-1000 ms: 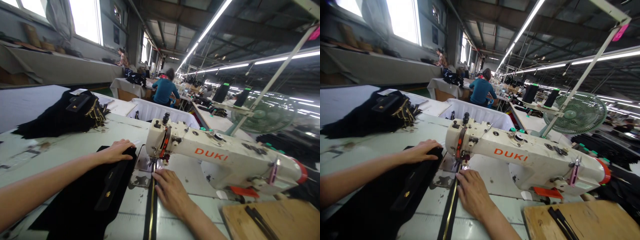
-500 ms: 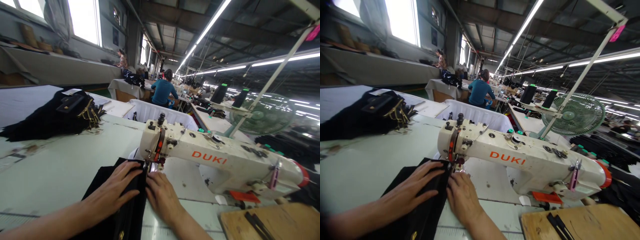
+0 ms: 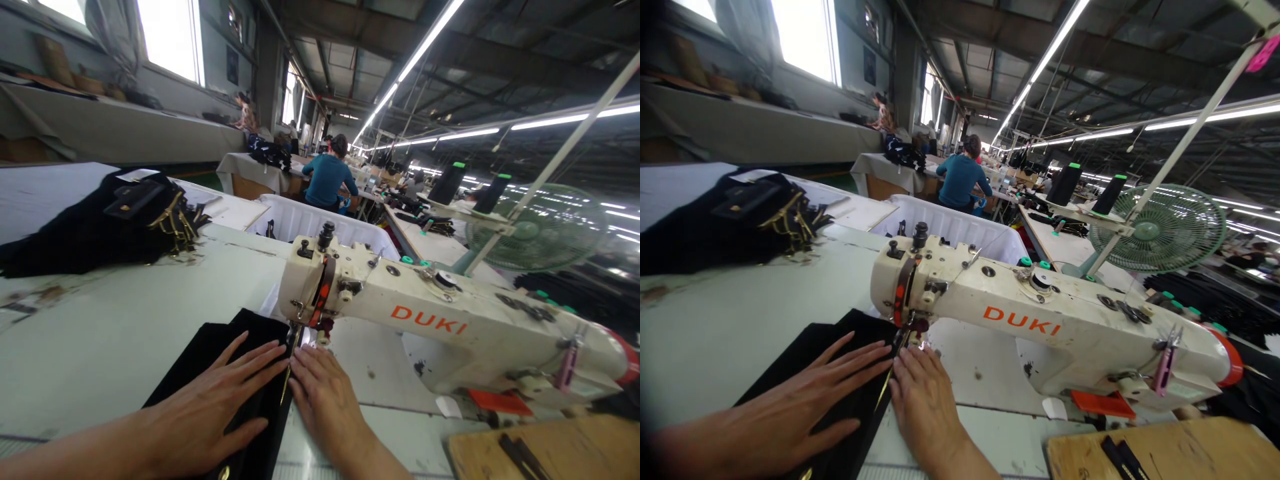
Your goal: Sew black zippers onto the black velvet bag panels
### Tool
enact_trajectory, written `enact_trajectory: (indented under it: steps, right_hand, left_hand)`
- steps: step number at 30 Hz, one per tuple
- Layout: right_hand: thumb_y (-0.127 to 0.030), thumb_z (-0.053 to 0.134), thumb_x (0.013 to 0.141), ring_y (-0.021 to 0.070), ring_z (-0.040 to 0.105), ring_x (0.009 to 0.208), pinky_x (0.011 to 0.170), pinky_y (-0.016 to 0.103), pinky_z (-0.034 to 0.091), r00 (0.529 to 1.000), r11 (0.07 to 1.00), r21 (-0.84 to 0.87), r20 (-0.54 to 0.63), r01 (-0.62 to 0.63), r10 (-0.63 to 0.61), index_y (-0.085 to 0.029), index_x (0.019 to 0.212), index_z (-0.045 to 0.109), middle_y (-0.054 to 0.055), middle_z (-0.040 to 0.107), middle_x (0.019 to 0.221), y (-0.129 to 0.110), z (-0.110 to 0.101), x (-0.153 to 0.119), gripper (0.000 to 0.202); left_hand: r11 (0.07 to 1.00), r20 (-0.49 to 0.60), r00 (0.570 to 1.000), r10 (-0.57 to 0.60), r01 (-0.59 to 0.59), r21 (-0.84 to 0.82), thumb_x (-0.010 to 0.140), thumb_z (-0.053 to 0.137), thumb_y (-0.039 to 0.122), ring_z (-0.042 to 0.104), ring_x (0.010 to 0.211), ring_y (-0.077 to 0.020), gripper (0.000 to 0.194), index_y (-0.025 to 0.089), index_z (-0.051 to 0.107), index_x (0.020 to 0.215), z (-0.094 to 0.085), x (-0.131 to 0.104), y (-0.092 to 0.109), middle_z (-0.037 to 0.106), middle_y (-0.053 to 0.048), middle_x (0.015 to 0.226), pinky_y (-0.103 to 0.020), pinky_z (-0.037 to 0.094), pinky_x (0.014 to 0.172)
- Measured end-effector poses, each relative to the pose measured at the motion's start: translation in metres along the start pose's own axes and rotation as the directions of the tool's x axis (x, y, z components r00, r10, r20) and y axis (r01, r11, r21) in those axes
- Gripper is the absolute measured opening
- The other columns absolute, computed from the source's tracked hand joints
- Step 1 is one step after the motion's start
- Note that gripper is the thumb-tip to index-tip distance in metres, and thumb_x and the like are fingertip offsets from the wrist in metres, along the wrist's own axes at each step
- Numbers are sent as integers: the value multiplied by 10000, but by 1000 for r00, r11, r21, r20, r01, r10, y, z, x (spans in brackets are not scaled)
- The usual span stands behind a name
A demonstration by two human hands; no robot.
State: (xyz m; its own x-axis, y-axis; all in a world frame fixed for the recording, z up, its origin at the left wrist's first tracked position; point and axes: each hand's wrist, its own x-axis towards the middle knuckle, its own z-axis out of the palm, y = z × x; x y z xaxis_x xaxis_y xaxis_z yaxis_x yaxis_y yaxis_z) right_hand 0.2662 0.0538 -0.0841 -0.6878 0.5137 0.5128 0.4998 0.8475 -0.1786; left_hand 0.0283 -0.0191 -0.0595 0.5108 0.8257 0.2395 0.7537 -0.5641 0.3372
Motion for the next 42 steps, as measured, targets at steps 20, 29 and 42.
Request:
enact_trajectory:
  steps: [20, 29, 42]
  right_hand:
    - [-235, 575, 1020, 279, 594, 1325, 1176, 471, 445, 993, 999, 43, 122, -14, 9, -128, 1320, 681, 134, 648, 1385, 7, -13, 8, 335]
    - [-254, 615, 1008, 278, 580, 1340, 1170, 470, 449, 992, 999, 41, 130, -6, 0, -154, 1324, 681, 132, 647, 1387, 7, -14, 8, 338]
    - [-268, 611, 1014, 285, 581, 1337, 1177, 460, 449, 990, 1000, 12, 140, 9, -11, -106, 1331, 667, 130, 647, 1388, 6, -17, 8, 360]
  left_hand:
    - [1000, 282, 959, 10, -5, -16, 1013, 471, 646, 182, 1568, -287, 767, 257, 242, 1632, -18, 20, -18, 225, -97, 1689, -545, -75, 1248]
    - [992, 181, 983, 23, -44, 114, 977, 479, 705, 200, 1562, -307, 854, 254, 194, 1644, -3, 10, -14, 209, -122, 1691, -573, -60, 1248]
    - [987, 136, 989, 55, -74, 141, 938, 519, 738, 238, 1551, -313, 902, 243, 229, 1634, -1, 9, -15, 250, -137, 1677, -593, -37, 1252]
